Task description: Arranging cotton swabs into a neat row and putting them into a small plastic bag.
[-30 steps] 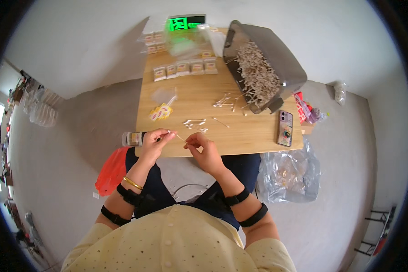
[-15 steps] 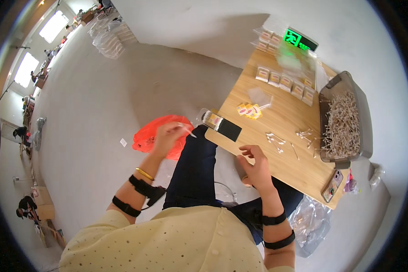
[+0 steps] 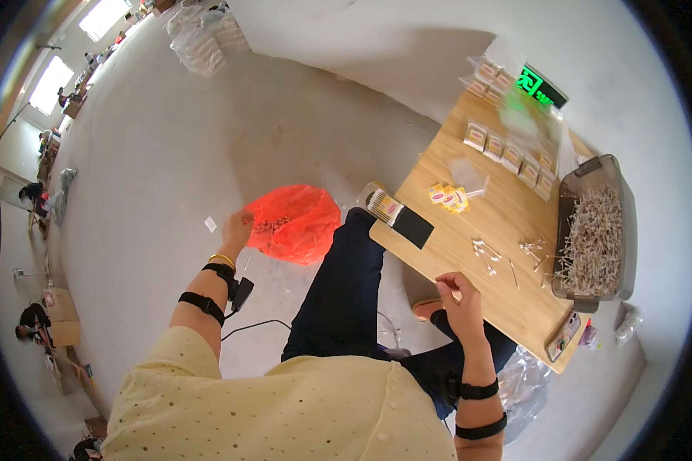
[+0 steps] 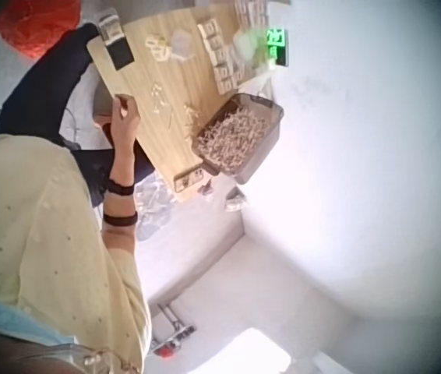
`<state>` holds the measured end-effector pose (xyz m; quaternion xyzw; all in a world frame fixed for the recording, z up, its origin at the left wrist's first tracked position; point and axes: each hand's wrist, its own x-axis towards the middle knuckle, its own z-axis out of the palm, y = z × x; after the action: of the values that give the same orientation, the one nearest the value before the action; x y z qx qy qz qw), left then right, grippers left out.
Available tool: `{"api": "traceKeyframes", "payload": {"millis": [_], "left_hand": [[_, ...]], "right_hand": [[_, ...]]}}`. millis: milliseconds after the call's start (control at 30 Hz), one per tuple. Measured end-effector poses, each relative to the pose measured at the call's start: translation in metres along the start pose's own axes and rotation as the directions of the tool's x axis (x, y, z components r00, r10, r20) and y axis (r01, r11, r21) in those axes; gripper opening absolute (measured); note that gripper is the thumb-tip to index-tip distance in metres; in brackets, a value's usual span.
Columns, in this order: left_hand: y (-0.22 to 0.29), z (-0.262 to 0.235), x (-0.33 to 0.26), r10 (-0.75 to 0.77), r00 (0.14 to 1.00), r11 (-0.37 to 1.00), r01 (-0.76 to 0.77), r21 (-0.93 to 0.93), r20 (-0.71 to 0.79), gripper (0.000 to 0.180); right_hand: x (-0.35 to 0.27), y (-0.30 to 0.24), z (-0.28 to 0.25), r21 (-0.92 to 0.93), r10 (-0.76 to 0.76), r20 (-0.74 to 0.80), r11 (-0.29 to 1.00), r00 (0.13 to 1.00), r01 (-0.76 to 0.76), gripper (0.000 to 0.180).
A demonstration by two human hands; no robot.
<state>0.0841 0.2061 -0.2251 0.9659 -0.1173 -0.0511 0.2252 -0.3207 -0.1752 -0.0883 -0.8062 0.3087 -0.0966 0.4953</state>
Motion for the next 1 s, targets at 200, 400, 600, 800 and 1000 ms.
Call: {"api": "traceKeyframes", "payload": {"millis": [200, 400, 600, 800, 1000], "left_hand": [[-0.015, 0.065, -0.017, 0.101, 0.986, 0.994, -0.096, -0.046, 0.133, 0.029], [0.000, 0.133, -0.036, 0.142, 0.741, 0.979, -0.204, 0.018, 0.656, 0.050], [0.002, 0.185, -0.136, 0.144, 0.504, 0.950, -0.313, 0.025, 0.852, 0.073], [-0.020, 0.202, -0.142, 0.286, 0.608, 0.924, -0.380, -0.046, 0.741, 0.067], [-0.066, 0.185, -0.083, 0.279, 0.903, 0.955, -0.225, -0.194, 0.327, 0.041]], "right_hand": [[0.010, 0.005, 0.000, -0.061, 0.058, 0.024, 0.997, 0.998, -0.057, 0.013], [0.029, 0.007, 0.004, -0.131, 0.087, 0.044, 0.988, 0.995, -0.080, 0.015], [0.044, 0.013, 0.005, -0.152, 0.175, 0.048, 0.974, 0.983, -0.166, 0.016], [0.048, 0.022, 0.012, -0.184, 0.210, 0.075, 0.964, 0.975, -0.193, 0.015], [0.049, 0.045, 0.012, -0.171, 0.139, 0.050, 0.977, 0.989, -0.129, 0.014]]}}
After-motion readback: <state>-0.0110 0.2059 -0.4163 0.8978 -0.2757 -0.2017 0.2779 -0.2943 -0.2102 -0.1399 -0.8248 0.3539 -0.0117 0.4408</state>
